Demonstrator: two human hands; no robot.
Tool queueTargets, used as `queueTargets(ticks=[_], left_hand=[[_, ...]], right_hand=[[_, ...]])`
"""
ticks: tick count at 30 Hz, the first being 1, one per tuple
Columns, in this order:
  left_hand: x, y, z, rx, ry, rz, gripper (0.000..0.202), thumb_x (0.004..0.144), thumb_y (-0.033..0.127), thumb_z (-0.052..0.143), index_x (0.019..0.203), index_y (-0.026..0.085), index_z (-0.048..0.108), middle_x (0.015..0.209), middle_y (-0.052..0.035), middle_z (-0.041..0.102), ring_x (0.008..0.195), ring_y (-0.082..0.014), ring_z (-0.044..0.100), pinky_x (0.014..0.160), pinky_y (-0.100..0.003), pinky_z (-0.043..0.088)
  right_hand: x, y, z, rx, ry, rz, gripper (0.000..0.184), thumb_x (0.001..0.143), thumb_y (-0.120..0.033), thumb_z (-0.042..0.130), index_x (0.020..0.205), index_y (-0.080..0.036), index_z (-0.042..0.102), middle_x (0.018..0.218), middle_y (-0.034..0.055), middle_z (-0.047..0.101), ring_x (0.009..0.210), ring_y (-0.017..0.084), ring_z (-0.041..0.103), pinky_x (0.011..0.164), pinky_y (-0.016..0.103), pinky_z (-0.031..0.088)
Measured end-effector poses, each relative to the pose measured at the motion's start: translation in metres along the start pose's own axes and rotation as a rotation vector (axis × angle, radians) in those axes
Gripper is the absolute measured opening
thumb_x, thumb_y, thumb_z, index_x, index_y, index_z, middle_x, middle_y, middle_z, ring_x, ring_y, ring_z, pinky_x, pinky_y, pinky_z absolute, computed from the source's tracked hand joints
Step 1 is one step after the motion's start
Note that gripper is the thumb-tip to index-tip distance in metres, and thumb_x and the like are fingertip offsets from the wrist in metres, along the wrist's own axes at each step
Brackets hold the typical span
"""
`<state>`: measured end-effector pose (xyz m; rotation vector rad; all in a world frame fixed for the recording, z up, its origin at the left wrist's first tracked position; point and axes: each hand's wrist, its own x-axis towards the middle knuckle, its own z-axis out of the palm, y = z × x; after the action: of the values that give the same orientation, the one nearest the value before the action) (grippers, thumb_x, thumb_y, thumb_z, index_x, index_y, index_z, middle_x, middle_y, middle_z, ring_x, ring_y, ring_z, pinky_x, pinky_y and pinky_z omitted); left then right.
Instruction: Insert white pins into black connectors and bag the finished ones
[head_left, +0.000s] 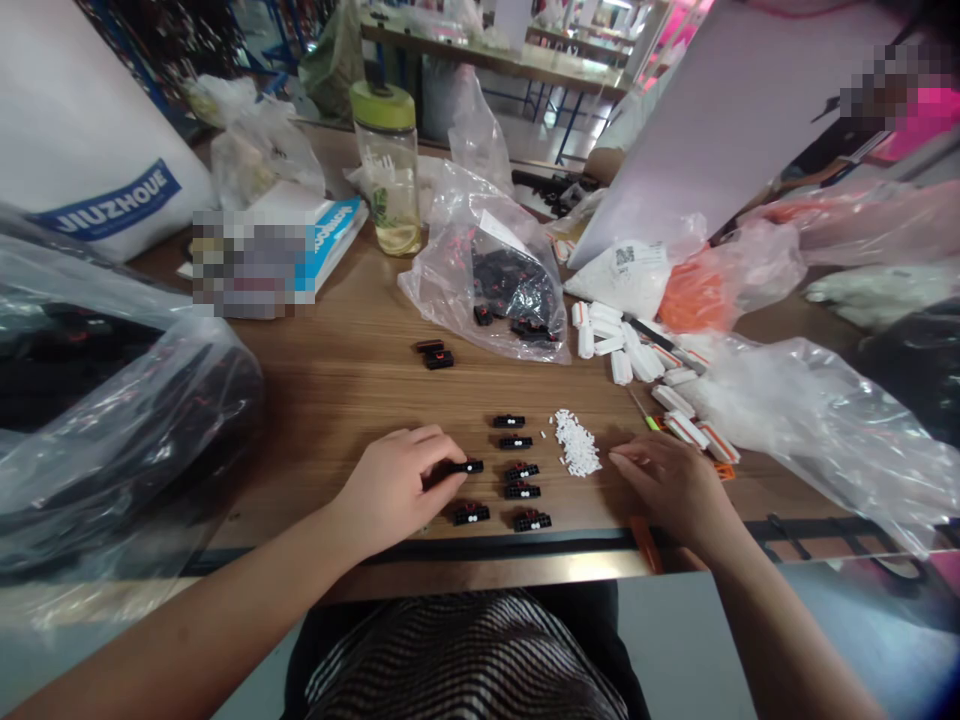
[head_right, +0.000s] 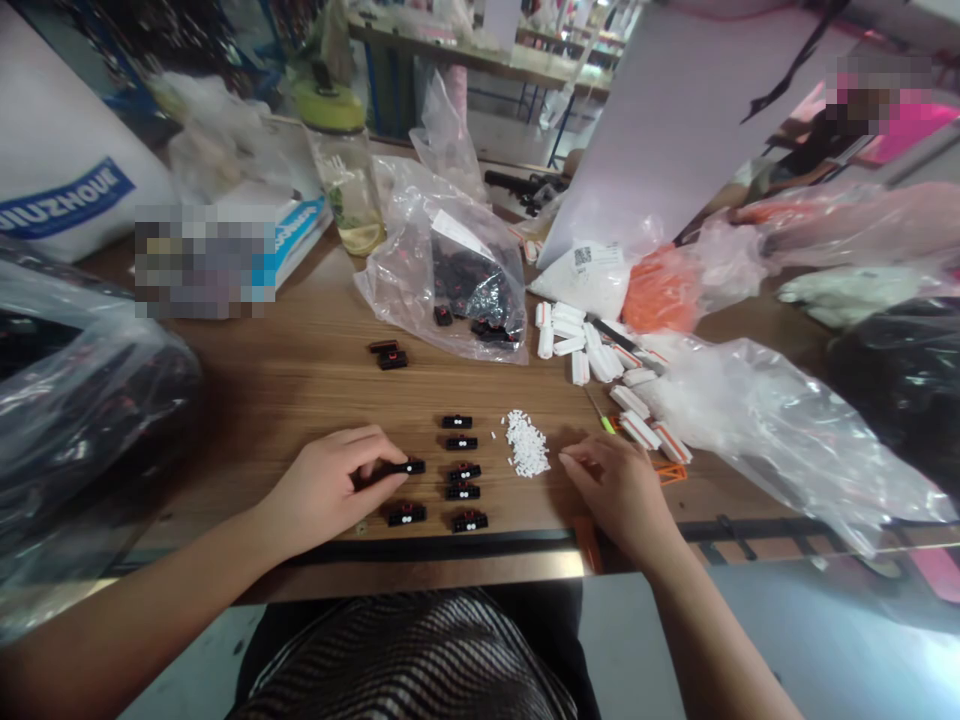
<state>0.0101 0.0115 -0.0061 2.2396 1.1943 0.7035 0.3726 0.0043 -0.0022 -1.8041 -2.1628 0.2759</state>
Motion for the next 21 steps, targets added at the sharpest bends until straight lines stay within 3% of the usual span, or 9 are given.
queueTargets(ticks=[4, 7, 10, 12, 21], left_hand=[[0.0, 0.001, 0.0, 0.008, -0.013, -0.015, 0.005, 0.088, 0.024, 0.063, 0.09, 0.021, 0.066, 0.074, 0.0014, 0.059, 0.065, -0.0143, 0.053, 0.066, -0.03, 0.042], [0.0, 0.001, 0.0, 0.009, -0.01, -0.027, 0.004, 0.087, 0.023, 0.065, 0.089, 0.021, 0.067, 0.073, 0.0023, 0.059, 0.064, -0.0141, 0.052, 0.066, -0.03, 0.041], [0.0, 0.001, 0.001, -0.002, -0.011, -0.028, 0.003, 0.086, 0.021, 0.067, 0.09, 0.021, 0.067, 0.072, 0.0031, 0.059, 0.065, -0.0142, 0.053, 0.066, -0.03, 0.04], [0.0, 0.001, 0.0, -0.009, -0.016, -0.022, 0.003, 0.087, 0.02, 0.067, 0.089, 0.021, 0.067, 0.072, 0.0034, 0.059, 0.066, -0.0141, 0.054, 0.067, -0.029, 0.039], [0.001, 0.002, -0.001, 0.035, -0.026, -0.005, 0.002, 0.086, 0.02, 0.067, 0.087, 0.021, 0.065, 0.071, 0.003, 0.06, 0.065, -0.0149, 0.054, 0.066, -0.029, 0.04]], right_hand=[[0.005, -0.032, -0.008, 0.185, 0.045, 0.055, 0.02, 0.088, -0.039, 0.063, 0.077, -0.023, 0.069, 0.084, 0.0028, 0.071, 0.079, 0.02, 0.066, 0.075, 0.033, 0.05], [0.013, -0.08, -0.008, 0.347, 0.04, -0.121, 0.013, 0.09, -0.034, 0.063, 0.086, -0.024, 0.069, 0.09, 0.0034, 0.069, 0.088, 0.019, 0.065, 0.082, 0.034, 0.049], [0.024, -0.126, 0.002, 0.357, -0.042, -0.341, 0.012, 0.094, -0.026, 0.058, 0.087, -0.022, 0.067, 0.098, 0.0047, 0.066, 0.096, 0.019, 0.06, 0.088, 0.036, 0.044], [0.032, -0.145, 0.011, 0.325, -0.103, -0.402, 0.012, 0.095, -0.023, 0.057, 0.087, -0.021, 0.066, 0.097, 0.0046, 0.066, 0.094, 0.019, 0.058, 0.086, 0.036, 0.042], [0.042, -0.157, 0.027, 0.131, -0.175, -0.456, 0.012, 0.094, -0.019, 0.058, 0.084, -0.019, 0.065, 0.091, 0.0041, 0.064, 0.092, 0.019, 0.054, 0.082, 0.035, 0.038]])
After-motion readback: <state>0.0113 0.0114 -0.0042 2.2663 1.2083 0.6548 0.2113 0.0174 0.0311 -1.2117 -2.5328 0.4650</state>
